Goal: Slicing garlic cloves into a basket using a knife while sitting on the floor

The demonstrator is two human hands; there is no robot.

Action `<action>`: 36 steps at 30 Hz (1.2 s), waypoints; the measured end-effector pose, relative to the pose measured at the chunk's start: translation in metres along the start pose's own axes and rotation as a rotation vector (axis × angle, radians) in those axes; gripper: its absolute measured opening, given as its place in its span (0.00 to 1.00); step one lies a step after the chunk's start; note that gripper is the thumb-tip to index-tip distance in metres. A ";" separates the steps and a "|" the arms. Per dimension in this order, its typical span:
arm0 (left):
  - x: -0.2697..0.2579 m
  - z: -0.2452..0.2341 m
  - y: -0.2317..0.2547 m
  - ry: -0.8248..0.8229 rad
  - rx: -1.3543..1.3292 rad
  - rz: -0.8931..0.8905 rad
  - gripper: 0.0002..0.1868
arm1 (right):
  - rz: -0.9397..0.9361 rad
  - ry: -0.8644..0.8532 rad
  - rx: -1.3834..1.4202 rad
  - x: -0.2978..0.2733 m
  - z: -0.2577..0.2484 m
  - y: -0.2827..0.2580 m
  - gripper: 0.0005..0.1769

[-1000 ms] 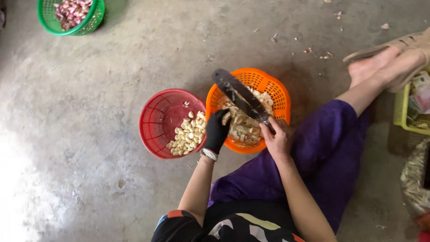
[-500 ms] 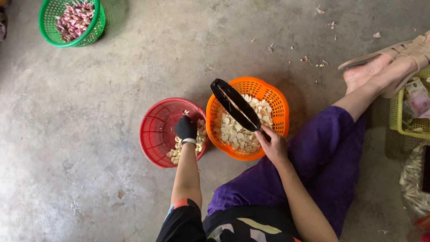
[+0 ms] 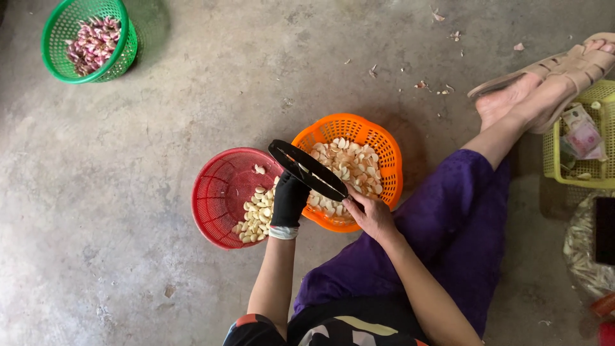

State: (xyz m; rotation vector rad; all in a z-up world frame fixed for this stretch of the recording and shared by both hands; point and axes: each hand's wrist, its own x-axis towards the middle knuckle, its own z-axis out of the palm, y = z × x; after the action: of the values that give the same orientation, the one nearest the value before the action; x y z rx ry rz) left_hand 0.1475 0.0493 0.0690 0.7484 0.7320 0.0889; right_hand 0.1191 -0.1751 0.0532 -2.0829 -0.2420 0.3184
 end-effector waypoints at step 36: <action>0.026 -0.001 -0.016 0.067 0.449 0.222 0.10 | -0.168 0.129 -0.330 0.003 -0.001 0.019 0.29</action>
State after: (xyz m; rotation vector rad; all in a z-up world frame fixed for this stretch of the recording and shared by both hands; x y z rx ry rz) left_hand 0.1640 0.0467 0.0434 1.2605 0.7389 0.1544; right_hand 0.1228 -0.1845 0.0368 -2.3784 -0.4111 0.0423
